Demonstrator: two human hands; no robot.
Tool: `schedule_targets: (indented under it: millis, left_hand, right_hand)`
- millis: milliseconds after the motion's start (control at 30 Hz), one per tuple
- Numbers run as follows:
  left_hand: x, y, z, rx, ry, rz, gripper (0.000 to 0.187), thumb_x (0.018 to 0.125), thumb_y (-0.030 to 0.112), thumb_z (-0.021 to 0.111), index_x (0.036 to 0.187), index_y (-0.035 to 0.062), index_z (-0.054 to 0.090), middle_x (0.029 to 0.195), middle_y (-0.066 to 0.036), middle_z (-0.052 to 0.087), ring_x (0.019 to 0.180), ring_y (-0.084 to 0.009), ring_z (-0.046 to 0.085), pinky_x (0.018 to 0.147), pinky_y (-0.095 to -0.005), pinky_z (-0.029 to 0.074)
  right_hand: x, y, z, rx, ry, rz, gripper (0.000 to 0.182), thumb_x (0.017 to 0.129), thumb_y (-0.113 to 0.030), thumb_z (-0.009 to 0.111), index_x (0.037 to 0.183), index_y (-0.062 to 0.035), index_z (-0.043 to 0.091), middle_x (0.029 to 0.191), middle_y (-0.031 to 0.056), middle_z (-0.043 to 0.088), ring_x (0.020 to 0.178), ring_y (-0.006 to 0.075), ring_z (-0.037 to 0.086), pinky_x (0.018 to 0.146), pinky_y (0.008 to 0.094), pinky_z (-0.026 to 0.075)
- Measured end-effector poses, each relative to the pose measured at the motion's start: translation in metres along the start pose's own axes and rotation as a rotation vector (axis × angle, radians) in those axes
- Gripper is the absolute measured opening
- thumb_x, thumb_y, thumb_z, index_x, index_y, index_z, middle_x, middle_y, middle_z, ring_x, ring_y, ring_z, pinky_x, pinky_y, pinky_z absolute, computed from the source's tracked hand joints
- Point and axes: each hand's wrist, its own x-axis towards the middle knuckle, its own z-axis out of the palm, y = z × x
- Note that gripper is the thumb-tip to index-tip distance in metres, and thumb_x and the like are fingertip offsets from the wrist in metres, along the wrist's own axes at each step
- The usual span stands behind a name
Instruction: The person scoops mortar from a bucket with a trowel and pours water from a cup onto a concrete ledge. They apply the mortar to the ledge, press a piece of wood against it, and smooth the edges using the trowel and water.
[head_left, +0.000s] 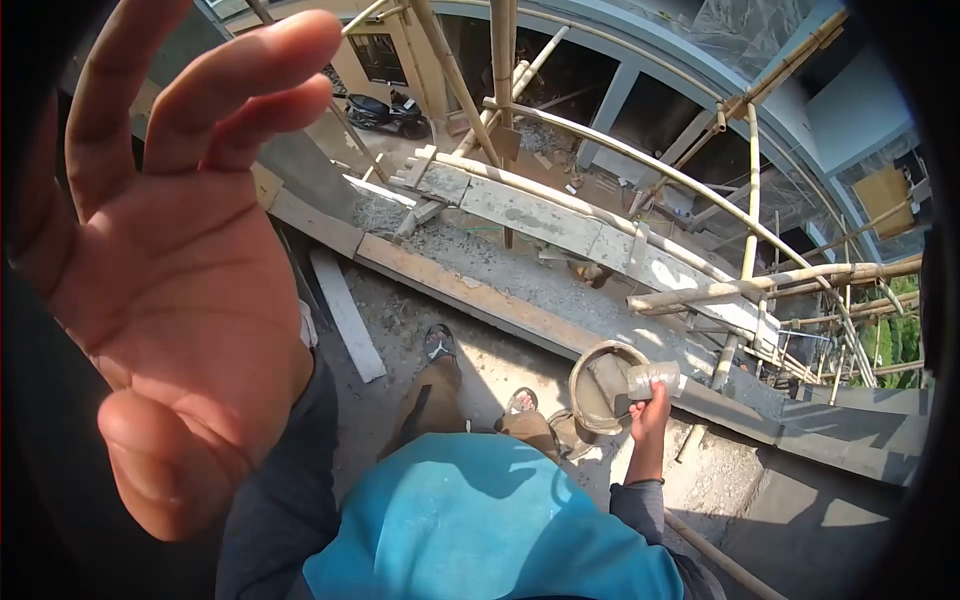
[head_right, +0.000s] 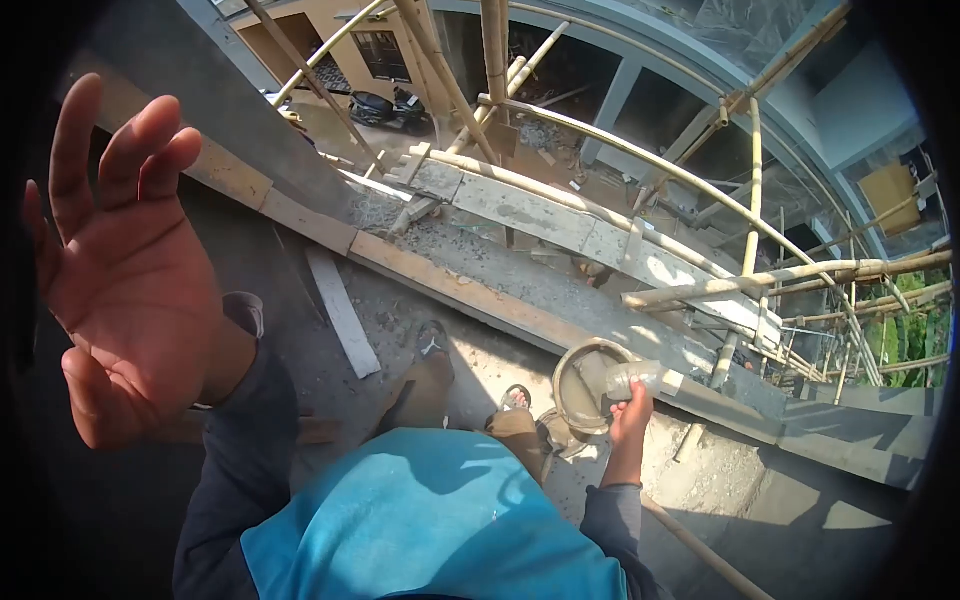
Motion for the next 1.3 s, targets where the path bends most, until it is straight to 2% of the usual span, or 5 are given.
schedule_targets:
  millis: [333, 500, 567, 933, 1300]
  left_hand:
    - [-0.284, 0.042, -0.131, 1.188, 0.063, -1.014, 0.021, 0.085, 0.007, 0.069, 0.105, 0.0012, 0.066, 0.104, -0.013, 0.068, 0.098, -0.0227, 0.066, 0.085, -0.0345, 0.052]
    - [-0.473, 0.041, -0.185, 0.992, 0.363, -1.611, 0.031, 0.087, 0.015, 0.072, 0.114, 0.0023, 0.065, 0.112, -0.013, 0.067, 0.103, -0.0262, 0.066, 0.085, -0.0383, 0.051]
    - [-0.509, 0.03, -0.189, 0.975, 0.055, -1.873, 0.041, 0.092, 0.026, 0.068, 0.125, 0.0038, 0.061, 0.12, -0.017, 0.065, 0.109, -0.0297, 0.064, 0.092, -0.0411, 0.051]
    - [-0.515, -0.089, -0.169, 0.554, 0.325, -1.858, 0.053, 0.088, 0.031, 0.071, 0.131, 0.0032, 0.058, 0.125, -0.018, 0.063, 0.11, -0.0284, 0.064, 0.091, -0.0406, 0.051]
    - [-0.627, -0.12, -0.117, 0.518, 0.948, -1.75, 0.049, 0.09, 0.025, 0.07, 0.131, 0.0013, 0.056, 0.125, -0.018, 0.062, 0.106, -0.0264, 0.065, 0.091, -0.0372, 0.052]
  right_hand:
    - [0.006, -0.054, 0.151, -0.258, -0.201, 0.077, 0.045, 0.075, -0.041, 0.076, 0.107, -0.0138, 0.06, 0.08, -0.0023, 0.054, 0.058, 0.0083, 0.042, 0.05, 0.0258, 0.039]
    - [-0.001, -0.105, 0.244, -0.292, -0.21, 0.061, 0.049, 0.074, -0.049, 0.075, 0.105, -0.014, 0.06, 0.081, -0.0004, 0.056, 0.058, 0.0096, 0.044, 0.051, 0.0273, 0.038]
    - [-0.007, -0.133, 0.273, -0.28, -0.234, 0.044, 0.048, 0.076, -0.051, 0.074, 0.104, -0.0154, 0.06, 0.081, -0.0002, 0.057, 0.058, 0.0099, 0.045, 0.051, 0.0275, 0.038]
    - [-0.087, -0.265, 0.43, -0.295, -0.519, -0.274, 0.047, 0.082, -0.048, 0.069, 0.114, -0.0144, 0.06, 0.091, -0.0014, 0.066, 0.065, 0.01, 0.053, 0.056, 0.0287, 0.041]
    - [0.084, -0.203, 0.519, -0.509, -0.427, -0.113, 0.066, 0.07, -0.063, 0.072, 0.117, -0.0192, 0.057, 0.092, -0.0013, 0.049, 0.068, 0.0115, 0.04, 0.059, 0.0279, 0.035]
